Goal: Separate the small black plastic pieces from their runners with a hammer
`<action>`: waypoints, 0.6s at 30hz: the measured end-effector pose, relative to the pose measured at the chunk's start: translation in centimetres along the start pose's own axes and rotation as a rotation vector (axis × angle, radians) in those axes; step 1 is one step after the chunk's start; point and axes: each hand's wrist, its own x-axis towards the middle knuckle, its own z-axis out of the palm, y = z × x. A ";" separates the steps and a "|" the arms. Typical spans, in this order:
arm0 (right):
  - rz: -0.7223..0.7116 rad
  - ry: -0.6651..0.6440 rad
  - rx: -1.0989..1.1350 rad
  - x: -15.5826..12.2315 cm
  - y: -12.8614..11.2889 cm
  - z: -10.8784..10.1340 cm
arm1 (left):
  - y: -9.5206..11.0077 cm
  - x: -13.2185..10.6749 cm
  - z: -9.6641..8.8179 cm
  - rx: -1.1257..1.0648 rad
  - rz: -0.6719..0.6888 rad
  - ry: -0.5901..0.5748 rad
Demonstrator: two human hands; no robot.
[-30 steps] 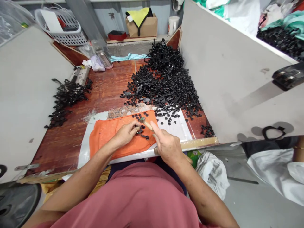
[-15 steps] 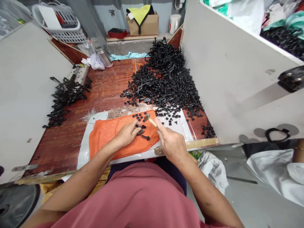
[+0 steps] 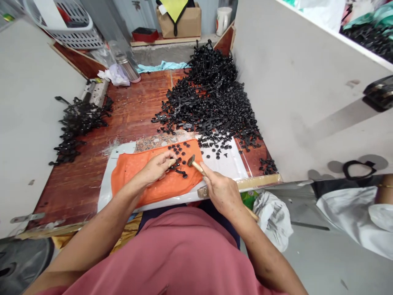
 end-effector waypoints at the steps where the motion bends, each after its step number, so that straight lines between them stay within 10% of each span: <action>1: 0.004 -0.020 0.016 -0.1 -0.1 0.2 | 0.1 -0.2 0.0 -0.038 -0.020 -0.001; 18: 0.039 -0.062 0.064 0.0 -0.3 0.3 | -0.4 0.4 0.9 0.221 0.057 0.032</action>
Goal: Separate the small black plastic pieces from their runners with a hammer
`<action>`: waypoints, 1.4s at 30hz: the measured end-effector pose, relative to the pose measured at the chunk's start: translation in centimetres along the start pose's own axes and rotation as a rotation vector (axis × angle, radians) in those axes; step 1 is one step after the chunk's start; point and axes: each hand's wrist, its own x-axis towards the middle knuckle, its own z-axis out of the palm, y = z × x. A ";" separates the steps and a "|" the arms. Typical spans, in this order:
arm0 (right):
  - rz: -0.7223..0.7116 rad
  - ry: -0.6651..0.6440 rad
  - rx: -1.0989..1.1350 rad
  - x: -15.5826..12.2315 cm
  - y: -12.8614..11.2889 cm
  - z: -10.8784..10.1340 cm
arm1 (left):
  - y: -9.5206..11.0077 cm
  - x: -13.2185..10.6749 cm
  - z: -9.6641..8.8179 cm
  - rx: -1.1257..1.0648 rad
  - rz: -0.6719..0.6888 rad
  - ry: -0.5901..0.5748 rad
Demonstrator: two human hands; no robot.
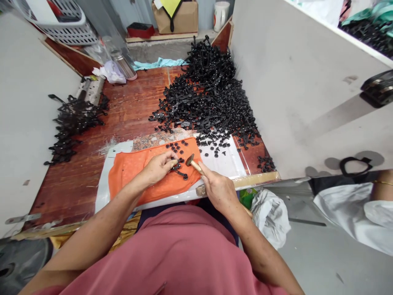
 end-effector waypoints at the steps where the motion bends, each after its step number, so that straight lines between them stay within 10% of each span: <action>1: -0.012 0.005 -0.005 0.1 0.0 -0.1 | 0.1 0.0 0.0 0.000 -0.004 -0.002; 42: 0.005 0.045 0.036 0.9 0.4 0.7 | -0.3 -0.3 -0.1 -0.199 -0.037 0.022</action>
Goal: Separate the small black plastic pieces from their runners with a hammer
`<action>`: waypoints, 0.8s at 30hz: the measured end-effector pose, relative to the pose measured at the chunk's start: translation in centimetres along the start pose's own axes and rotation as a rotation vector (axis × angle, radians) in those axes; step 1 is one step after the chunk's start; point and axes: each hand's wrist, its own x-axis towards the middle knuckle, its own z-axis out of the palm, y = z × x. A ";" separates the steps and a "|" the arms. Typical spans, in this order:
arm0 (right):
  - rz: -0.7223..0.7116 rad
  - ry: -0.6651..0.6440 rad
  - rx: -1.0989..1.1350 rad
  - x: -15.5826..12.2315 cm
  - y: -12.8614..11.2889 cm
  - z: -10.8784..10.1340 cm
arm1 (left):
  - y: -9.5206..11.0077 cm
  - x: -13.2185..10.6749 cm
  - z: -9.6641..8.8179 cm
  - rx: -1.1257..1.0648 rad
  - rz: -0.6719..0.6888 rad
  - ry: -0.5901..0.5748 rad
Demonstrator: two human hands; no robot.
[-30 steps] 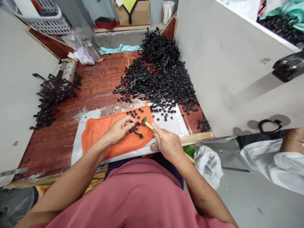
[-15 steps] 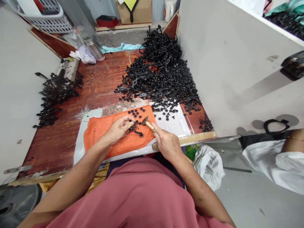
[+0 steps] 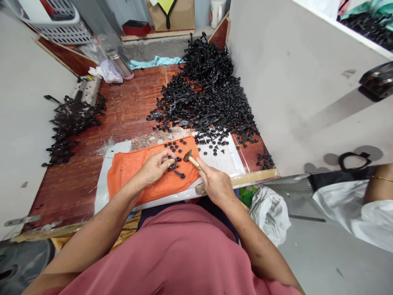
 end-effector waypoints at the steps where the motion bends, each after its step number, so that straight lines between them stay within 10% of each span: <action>1: -0.016 0.023 -0.002 0.0 -0.1 -0.3 | 0.0 0.0 0.0 0.002 0.000 -0.001; 24: -0.075 0.124 -0.202 1.0 -2.2 -1.0 | -0.5 0.2 -0.1 0.085 0.041 0.013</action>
